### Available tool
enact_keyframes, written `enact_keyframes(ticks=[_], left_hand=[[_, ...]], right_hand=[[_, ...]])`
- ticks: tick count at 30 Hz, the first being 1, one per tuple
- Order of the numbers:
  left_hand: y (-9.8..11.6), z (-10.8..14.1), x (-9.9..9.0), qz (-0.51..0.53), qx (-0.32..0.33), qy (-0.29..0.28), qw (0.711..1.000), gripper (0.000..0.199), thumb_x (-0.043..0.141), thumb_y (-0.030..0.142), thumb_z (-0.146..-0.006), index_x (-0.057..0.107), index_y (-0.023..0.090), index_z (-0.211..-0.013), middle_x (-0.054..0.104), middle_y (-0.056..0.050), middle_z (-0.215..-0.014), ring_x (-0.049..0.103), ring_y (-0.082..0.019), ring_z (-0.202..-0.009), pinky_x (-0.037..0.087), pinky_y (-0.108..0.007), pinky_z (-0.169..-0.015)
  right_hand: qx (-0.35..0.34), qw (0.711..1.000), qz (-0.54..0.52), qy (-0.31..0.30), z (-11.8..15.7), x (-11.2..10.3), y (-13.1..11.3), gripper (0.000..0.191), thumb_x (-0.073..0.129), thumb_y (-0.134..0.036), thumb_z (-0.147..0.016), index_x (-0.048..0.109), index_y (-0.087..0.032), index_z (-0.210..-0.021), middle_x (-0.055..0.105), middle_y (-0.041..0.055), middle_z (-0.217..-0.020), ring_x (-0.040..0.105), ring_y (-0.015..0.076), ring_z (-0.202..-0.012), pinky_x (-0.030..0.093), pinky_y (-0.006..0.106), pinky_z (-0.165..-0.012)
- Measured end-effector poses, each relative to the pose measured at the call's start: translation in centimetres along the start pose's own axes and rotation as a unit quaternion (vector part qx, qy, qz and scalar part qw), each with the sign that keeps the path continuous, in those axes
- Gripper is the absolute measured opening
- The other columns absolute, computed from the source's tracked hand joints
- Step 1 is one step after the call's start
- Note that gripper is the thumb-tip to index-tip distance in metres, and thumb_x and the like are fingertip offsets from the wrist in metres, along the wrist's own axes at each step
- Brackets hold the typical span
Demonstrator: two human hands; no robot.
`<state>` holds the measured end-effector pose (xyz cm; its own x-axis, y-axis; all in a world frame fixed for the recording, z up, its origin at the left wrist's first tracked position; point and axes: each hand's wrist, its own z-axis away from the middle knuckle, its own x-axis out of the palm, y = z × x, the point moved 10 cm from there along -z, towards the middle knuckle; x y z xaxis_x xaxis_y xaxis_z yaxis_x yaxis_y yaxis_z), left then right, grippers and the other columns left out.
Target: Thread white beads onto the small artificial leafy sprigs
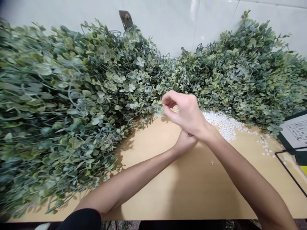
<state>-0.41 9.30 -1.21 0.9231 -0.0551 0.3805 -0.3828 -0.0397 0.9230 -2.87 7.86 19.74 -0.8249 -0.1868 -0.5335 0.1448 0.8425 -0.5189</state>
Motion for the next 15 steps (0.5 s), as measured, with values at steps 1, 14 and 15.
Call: enact_keyframes(ticks=[1,14,15], left_hand=[[-0.1,0.0,0.1,0.013,-0.007,-0.002,1.0,0.038,0.087,0.045,-0.077,0.069,0.015,-0.092,0.075,-0.008,-0.084,0.073,-0.024,-0.085,0.059,-0.04,-0.085],[0.5,0.2,-2.1,0.11,0.014,0.116,0.987,0.06,0.088,0.033,-0.073,0.053,0.029,-0.121,0.071,-0.001,-0.109,0.071,-0.016,-0.086,0.06,-0.036,-0.087],[0.7,0.4,-2.3,0.115,0.015,0.13,0.985,0.064,0.091,0.029,-0.069,0.052,0.03,-0.12,0.07,0.0,-0.112,0.072,-0.015,-0.086,0.06,-0.036,-0.088]], right_hand=[[0.016,0.999,-0.022,0.021,0.2,-1.3,0.0,0.01,0.07,-0.013,-0.09,0.071,-0.023,-0.091,0.075,-0.0005,-0.088,0.072,0.0174,-0.081,0.06,0.033,-0.081],[0.225,0.918,-0.25,0.211,10.1,-11.0,10.4,0.026,0.096,-0.022,-0.072,0.075,-0.024,-0.088,0.078,-0.0009,-0.083,0.076,0.0166,-0.073,0.068,0.033,-0.077],[0.241,0.907,-0.259,0.227,11.3,-11.1,11.6,0.026,0.096,-0.022,-0.072,0.075,-0.024,-0.087,0.079,-0.001,-0.084,0.076,0.016,-0.073,0.069,0.033,-0.079]])
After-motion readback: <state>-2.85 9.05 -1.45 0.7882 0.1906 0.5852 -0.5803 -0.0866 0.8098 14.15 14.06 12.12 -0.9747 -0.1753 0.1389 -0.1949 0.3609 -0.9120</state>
